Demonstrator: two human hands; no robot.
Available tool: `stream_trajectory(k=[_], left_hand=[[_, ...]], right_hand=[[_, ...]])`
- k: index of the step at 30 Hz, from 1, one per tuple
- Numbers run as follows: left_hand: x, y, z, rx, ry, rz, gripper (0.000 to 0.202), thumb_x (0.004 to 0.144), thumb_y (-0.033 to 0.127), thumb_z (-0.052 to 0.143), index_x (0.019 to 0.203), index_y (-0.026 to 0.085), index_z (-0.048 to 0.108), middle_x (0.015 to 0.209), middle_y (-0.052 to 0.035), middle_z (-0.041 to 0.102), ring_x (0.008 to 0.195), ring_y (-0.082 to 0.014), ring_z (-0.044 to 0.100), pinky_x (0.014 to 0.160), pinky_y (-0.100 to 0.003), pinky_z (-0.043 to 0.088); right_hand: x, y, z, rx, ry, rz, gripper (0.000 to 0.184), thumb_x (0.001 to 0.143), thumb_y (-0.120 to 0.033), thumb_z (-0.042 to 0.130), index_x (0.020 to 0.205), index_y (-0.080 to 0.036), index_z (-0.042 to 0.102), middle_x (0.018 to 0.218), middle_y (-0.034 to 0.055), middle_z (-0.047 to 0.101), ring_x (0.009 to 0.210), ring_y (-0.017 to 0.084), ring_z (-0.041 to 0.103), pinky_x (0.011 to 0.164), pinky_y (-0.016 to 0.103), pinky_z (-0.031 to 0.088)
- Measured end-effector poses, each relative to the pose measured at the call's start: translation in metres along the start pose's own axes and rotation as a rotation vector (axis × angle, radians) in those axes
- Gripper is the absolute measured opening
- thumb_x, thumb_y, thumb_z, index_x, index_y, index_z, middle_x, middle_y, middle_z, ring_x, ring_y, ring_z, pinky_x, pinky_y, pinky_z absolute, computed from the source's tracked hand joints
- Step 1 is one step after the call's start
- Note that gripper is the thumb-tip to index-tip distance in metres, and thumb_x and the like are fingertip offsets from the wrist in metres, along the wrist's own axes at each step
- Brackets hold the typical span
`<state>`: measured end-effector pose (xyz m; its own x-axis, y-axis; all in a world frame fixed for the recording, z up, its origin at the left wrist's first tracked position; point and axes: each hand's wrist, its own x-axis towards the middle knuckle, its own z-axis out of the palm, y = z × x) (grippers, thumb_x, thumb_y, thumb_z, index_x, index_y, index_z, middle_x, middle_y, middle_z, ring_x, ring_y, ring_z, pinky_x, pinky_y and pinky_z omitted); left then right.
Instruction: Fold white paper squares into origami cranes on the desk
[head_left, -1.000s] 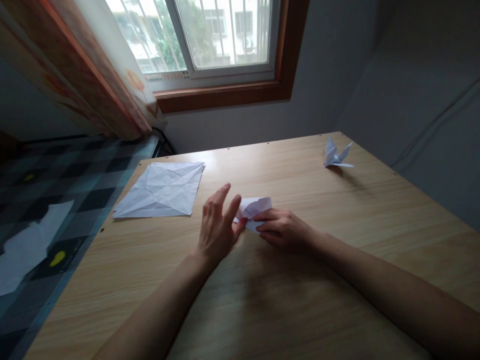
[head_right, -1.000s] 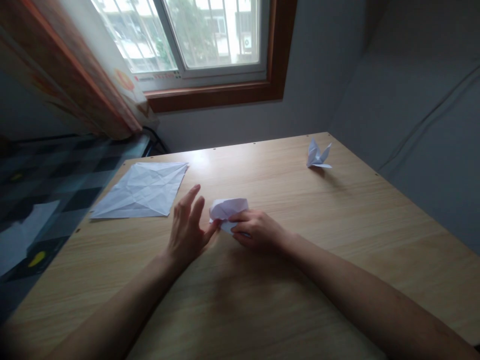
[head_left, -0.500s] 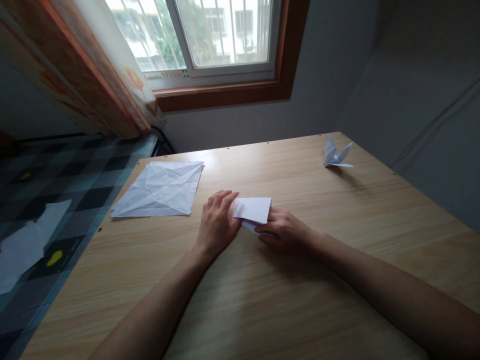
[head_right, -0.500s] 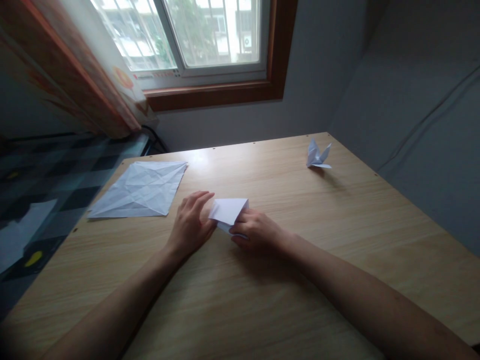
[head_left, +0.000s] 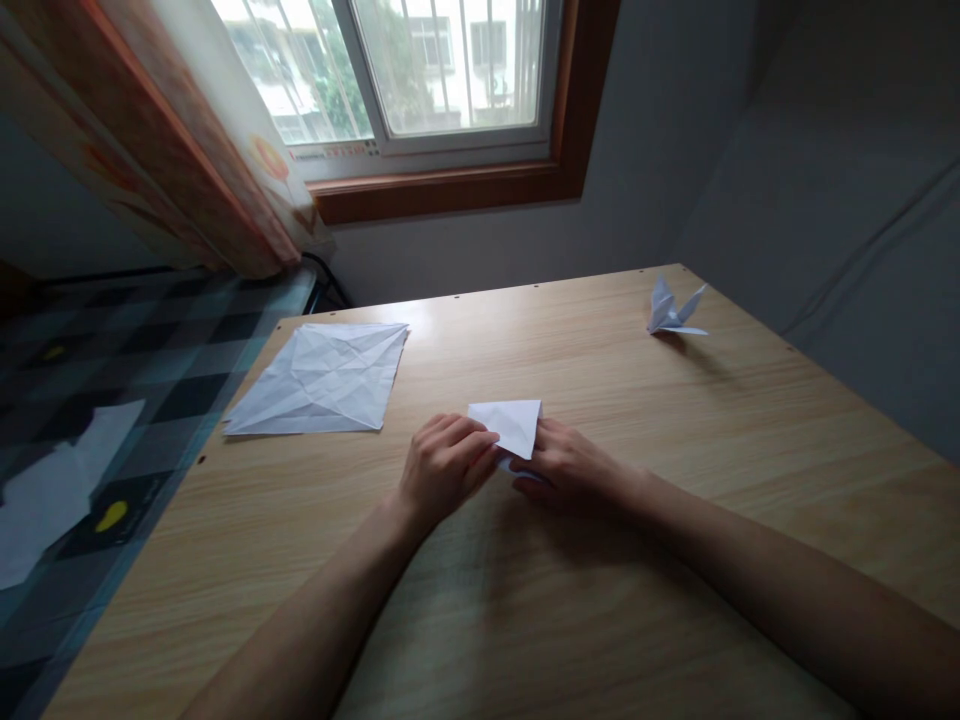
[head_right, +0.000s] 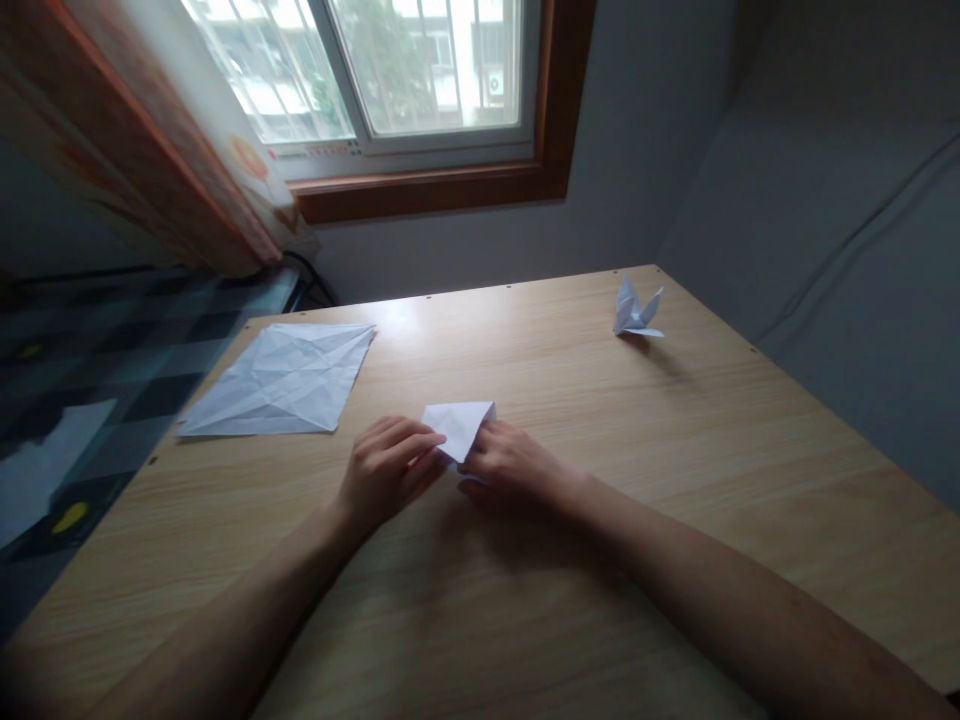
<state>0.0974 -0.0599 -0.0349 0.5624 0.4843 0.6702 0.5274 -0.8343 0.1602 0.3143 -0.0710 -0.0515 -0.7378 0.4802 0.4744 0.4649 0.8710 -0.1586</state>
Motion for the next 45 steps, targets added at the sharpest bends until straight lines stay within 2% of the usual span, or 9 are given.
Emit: stream_trajectory(k=[7, 11, 17, 21, 26, 35, 38, 41, 45], left_hand=[[-0.001, 0.001, 0.002, -0.152, 0.096, -0.518, 0.015, 0.089, 0.027, 0.054, 0.083, 0.018, 0.064, 0.06, 0.0027, 0.064, 0.046, -0.0082, 0.053, 0.047, -0.018, 0.04], [0.002, 0.0, 0.001, -0.268, 0.084, -0.64, 0.02, 0.09, 0.033, 0.053, 0.079, 0.018, 0.061, 0.054, 0.0049, 0.059, 0.043, -0.0078, 0.05, 0.044, -0.017, 0.038], [0.004, -0.002, -0.003, -0.303, 0.078, -0.636, 0.048, 0.093, 0.042, 0.045, 0.051, 0.018, 0.042, 0.043, 0.0046, 0.042, 0.042, -0.0081, 0.039, 0.044, -0.021, 0.03], [0.003, -0.003, -0.001, -0.333, 0.092, -0.632, 0.049, 0.095, 0.043, 0.043, 0.053, 0.018, 0.043, 0.045, 0.0045, 0.04, 0.042, -0.0081, 0.038, 0.043, -0.021, 0.028], [0.0, -0.003, 0.002, -0.333, 0.136, -0.683, 0.029, 0.094, 0.04, 0.048, 0.079, 0.018, 0.058, 0.049, 0.0068, 0.044, 0.041, -0.0078, 0.04, 0.042, -0.02, 0.029], [0.001, -0.004, 0.0, -0.355, 0.16, -0.667, 0.048, 0.097, 0.044, 0.041, 0.057, 0.018, 0.049, 0.046, 0.0038, 0.047, 0.042, -0.0089, 0.044, 0.043, -0.022, 0.033], [-0.001, -0.002, -0.001, -0.272, 0.229, -0.583, 0.038, 0.096, 0.043, 0.042, 0.075, 0.017, 0.06, 0.061, -0.0002, 0.06, 0.053, -0.0117, 0.054, 0.052, -0.024, 0.041], [-0.002, 0.004, -0.004, -0.155, 0.273, -0.406, 0.029, 0.094, 0.035, 0.046, 0.074, 0.018, 0.057, 0.067, -0.0022, 0.059, 0.06, -0.013, 0.054, 0.056, -0.025, 0.042], [-0.001, 0.007, -0.007, -0.158, 0.07, -0.218, 0.028, 0.094, 0.028, 0.045, 0.07, 0.019, 0.056, 0.066, -0.0034, 0.06, 0.061, -0.0141, 0.055, 0.059, -0.027, 0.044]], right_hand=[[0.001, -0.002, -0.002, 0.091, -0.032, -0.031, 0.01, 0.089, -0.021, 0.055, 0.091, -0.016, 0.064, 0.103, 0.012, 0.069, 0.098, 0.023, 0.062, 0.084, 0.037, 0.053], [0.001, -0.005, -0.002, 0.099, -0.043, -0.057, 0.014, 0.089, -0.022, 0.056, 0.098, -0.016, 0.065, 0.108, 0.0097, 0.07, 0.102, 0.022, 0.062, 0.083, 0.038, 0.053], [0.001, -0.01, -0.003, 0.088, -0.072, -0.117, 0.015, 0.092, -0.023, 0.054, 0.097, -0.017, 0.067, 0.11, 0.0064, 0.071, 0.102, 0.02, 0.062, 0.083, 0.035, 0.052], [0.003, -0.016, -0.006, 0.072, -0.087, -0.15, 0.017, 0.093, -0.025, 0.052, 0.096, -0.017, 0.067, 0.107, 0.0062, 0.072, 0.1, 0.019, 0.062, 0.082, 0.033, 0.051], [0.005, -0.022, -0.007, 0.078, -0.091, -0.147, 0.018, 0.091, -0.028, 0.053, 0.091, -0.018, 0.068, 0.103, 0.0061, 0.072, 0.095, 0.019, 0.062, 0.079, 0.034, 0.05], [0.002, -0.021, -0.008, 0.106, -0.123, -0.13, 0.023, 0.09, -0.037, 0.056, 0.097, -0.018, 0.068, 0.111, 0.0058, 0.07, 0.1, 0.02, 0.061, 0.084, 0.035, 0.048], [0.003, -0.023, -0.009, 0.012, -0.116, -0.106, 0.03, 0.092, -0.044, 0.053, 0.1, -0.019, 0.067, 0.115, 0.0075, 0.069, 0.102, 0.024, 0.06, 0.089, 0.041, 0.045], [0.004, -0.026, -0.011, -0.118, -0.14, -0.004, 0.041, 0.093, -0.052, 0.05, 0.11, -0.017, 0.064, 0.119, 0.0124, 0.066, 0.102, 0.029, 0.058, 0.088, 0.046, 0.043], [0.004, -0.029, -0.012, -0.209, -0.175, 0.153, 0.054, 0.089, -0.057, 0.053, 0.118, -0.012, 0.06, 0.114, 0.0194, 0.065, 0.1, 0.033, 0.057, 0.082, 0.046, 0.043]])
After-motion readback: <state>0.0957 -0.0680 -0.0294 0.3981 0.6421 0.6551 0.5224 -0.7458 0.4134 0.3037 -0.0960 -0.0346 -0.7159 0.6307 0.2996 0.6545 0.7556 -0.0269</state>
